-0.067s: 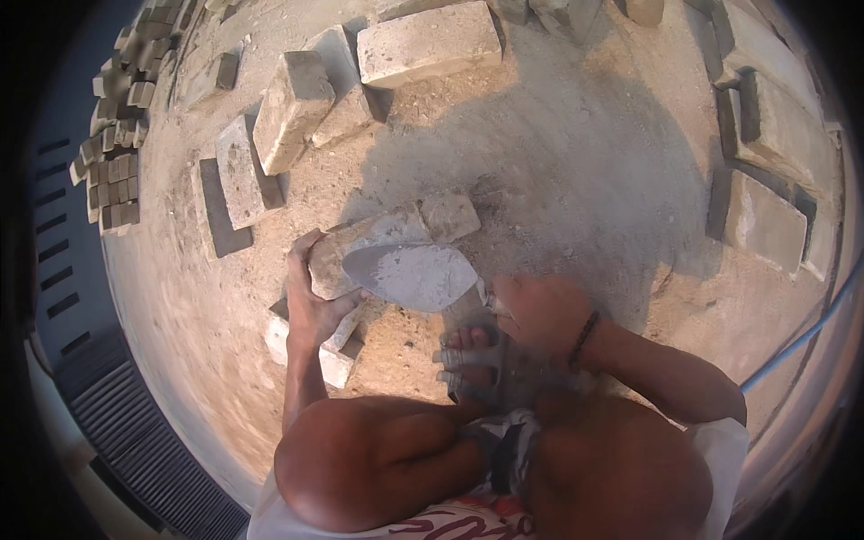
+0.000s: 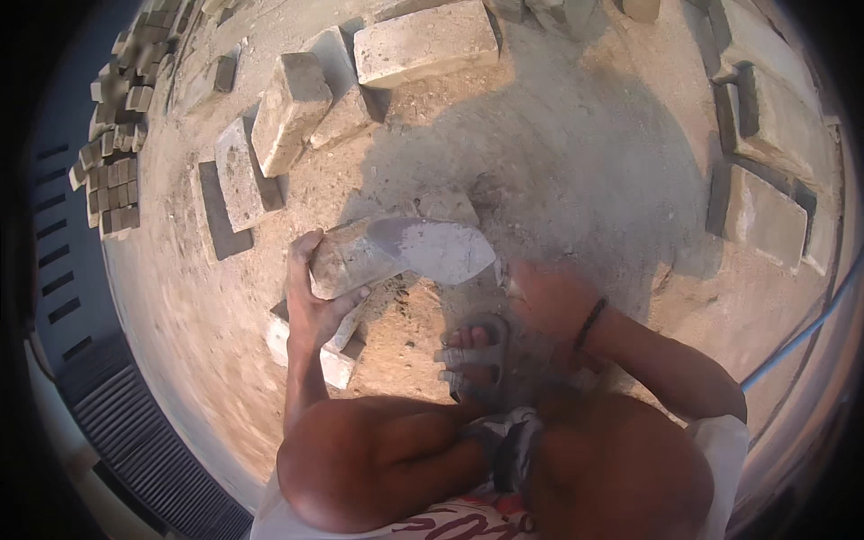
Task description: The person uses a hand chisel to chip and shape the edges of rectangular stone blocks. They repeatedly reposition each block and strike it with the chisel to remove material from the corners and faces. The shaped blocks are placed on the ground among other similar blocks.
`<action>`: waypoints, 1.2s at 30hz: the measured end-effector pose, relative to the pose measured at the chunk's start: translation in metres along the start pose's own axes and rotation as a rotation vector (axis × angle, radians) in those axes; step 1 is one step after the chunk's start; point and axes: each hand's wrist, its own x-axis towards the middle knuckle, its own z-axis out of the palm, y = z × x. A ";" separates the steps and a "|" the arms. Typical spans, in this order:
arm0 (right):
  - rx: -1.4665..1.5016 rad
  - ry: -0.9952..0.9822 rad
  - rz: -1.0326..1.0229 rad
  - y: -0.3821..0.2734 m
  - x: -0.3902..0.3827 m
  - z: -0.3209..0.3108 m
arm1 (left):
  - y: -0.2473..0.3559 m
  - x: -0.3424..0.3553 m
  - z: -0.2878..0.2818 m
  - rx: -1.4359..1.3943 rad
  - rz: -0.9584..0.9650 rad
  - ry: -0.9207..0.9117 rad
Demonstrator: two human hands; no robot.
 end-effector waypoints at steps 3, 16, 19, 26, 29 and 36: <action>0.045 0.048 0.133 0.033 0.001 -0.005 | 0.007 0.007 -0.003 0.037 -0.010 -0.028; 0.016 0.085 0.116 0.041 -0.010 -0.006 | 0.059 0.054 -0.011 0.671 0.243 -0.430; -0.076 0.104 0.094 0.036 -0.009 -0.013 | 0.069 0.070 -0.003 0.725 0.184 -0.540; -0.183 0.084 0.022 0.053 -0.003 -0.039 | 0.068 0.078 0.007 0.695 0.169 -0.582; -0.196 0.091 0.023 0.046 0.015 -0.049 | 0.065 0.081 0.008 0.701 0.152 -0.596; -0.010 0.138 0.113 0.071 0.040 -0.040 | 0.073 0.085 0.015 0.842 0.143 -0.700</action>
